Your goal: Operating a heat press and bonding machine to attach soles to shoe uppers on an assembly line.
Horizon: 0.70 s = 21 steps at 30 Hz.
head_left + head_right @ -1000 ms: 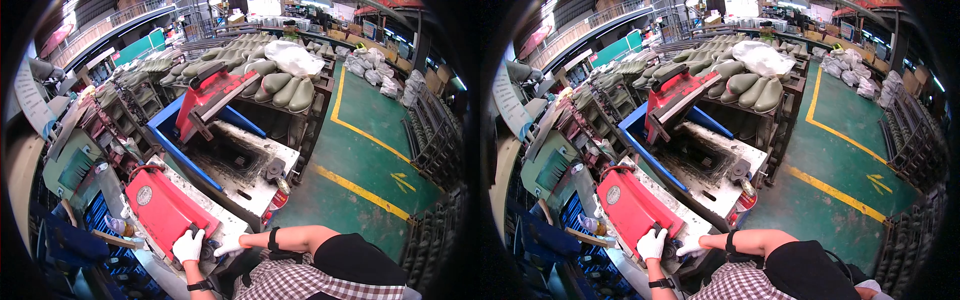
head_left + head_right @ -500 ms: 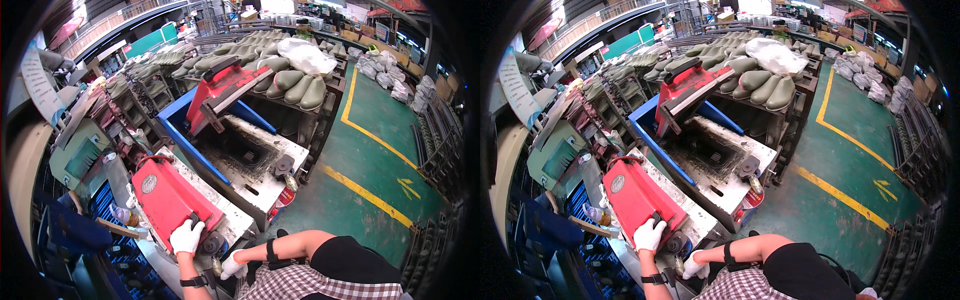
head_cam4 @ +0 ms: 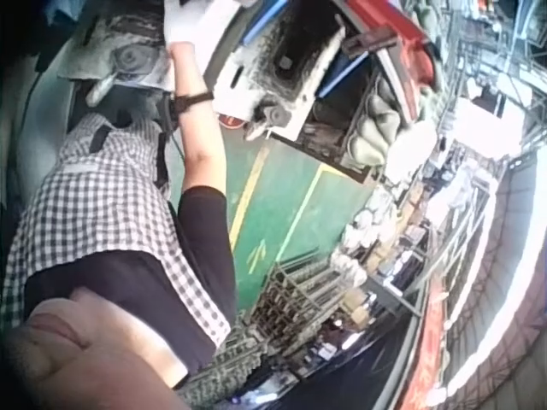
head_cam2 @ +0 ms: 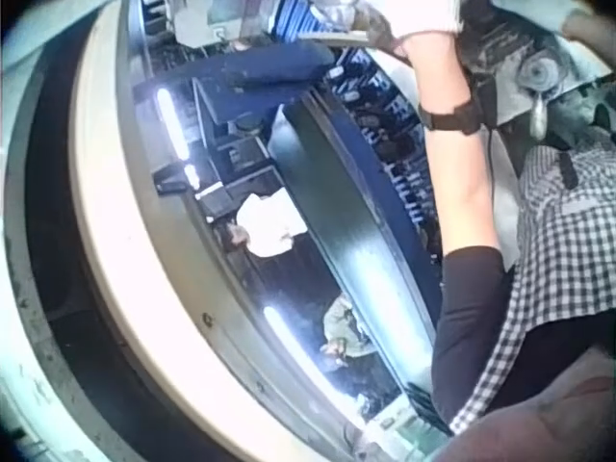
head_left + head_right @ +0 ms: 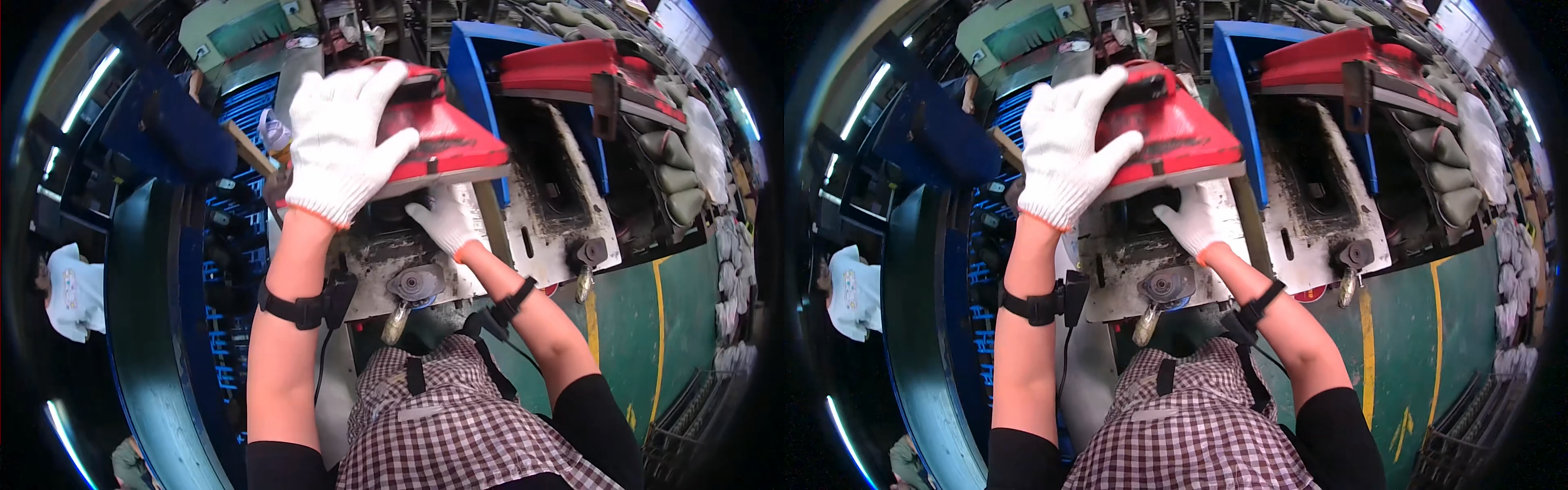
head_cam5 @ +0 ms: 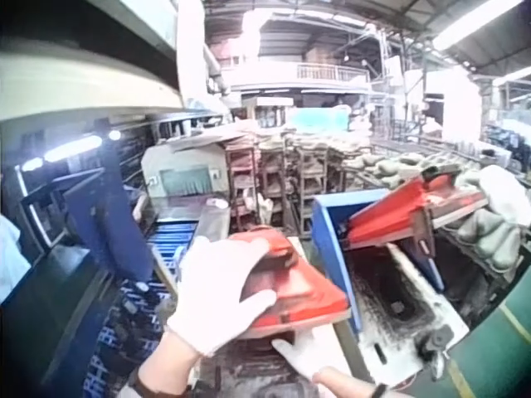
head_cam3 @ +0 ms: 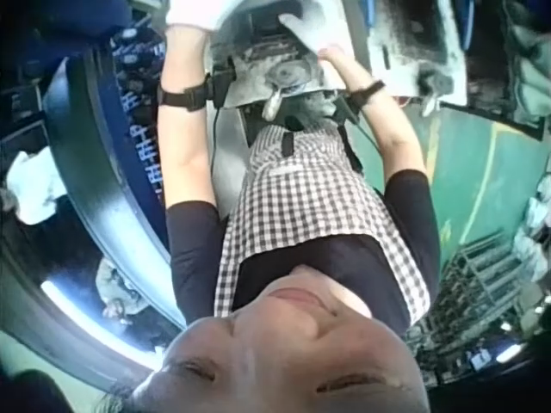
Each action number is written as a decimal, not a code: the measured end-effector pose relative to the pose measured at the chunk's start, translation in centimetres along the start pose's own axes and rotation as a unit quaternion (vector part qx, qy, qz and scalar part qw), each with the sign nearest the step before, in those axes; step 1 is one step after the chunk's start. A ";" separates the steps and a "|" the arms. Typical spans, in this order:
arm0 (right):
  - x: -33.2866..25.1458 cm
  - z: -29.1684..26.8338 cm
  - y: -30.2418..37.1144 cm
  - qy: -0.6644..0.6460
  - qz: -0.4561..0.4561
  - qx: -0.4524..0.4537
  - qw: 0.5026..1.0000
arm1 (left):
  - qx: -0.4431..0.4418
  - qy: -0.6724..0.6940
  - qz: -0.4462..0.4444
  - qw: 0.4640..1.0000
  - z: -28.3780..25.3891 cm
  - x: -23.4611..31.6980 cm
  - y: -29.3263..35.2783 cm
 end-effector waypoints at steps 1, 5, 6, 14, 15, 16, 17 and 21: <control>-0.1 1.7 -1.6 0.064 0.014 -0.008 0.998 | 0.002 -0.024 -0.013 1.000 0.0 -0.2 -0.3; -0.3 8.1 -5.5 0.265 -0.006 -0.084 0.961 | 0.057 0.008 -0.029 0.998 -0.5 -1.8 -0.3; 0.3 8.9 -6.2 0.266 0.022 -0.124 0.956 | 0.057 0.014 -0.046 0.997 -0.8 -2.1 0.5; 3.4 3.5 -6.0 -0.192 -0.009 -0.109 0.975 | -0.009 0.200 -0.248 0.948 -2.5 -1.1 20.0; 2.6 2.1 -5.0 -0.325 0.018 -0.163 0.931 | -0.016 0.199 -0.297 0.934 -1.9 -0.6 22.7; 1.6 2.0 -3.3 -0.497 0.101 -0.172 0.845 | -0.058 0.314 -0.436 0.841 -0.8 -0.1 25.0; 0.3 2.3 -1.6 -0.496 0.144 -0.151 0.843 | -0.094 0.415 -0.554 0.715 0.2 0.3 27.0; -5.3 4.6 4.0 -0.355 -0.005 -0.247 0.902 | 0.007 0.730 -0.618 0.292 2.4 1.0 30.8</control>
Point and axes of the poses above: each hand's wrist, its own y-axis away from the middle knuckle, its own z-axis out of the palm, x = y × z, the point moved 1 cm from there along -y, towards the middle knuckle, and after that the axes turned 12 degrees about -z, right-handed, at the moved point
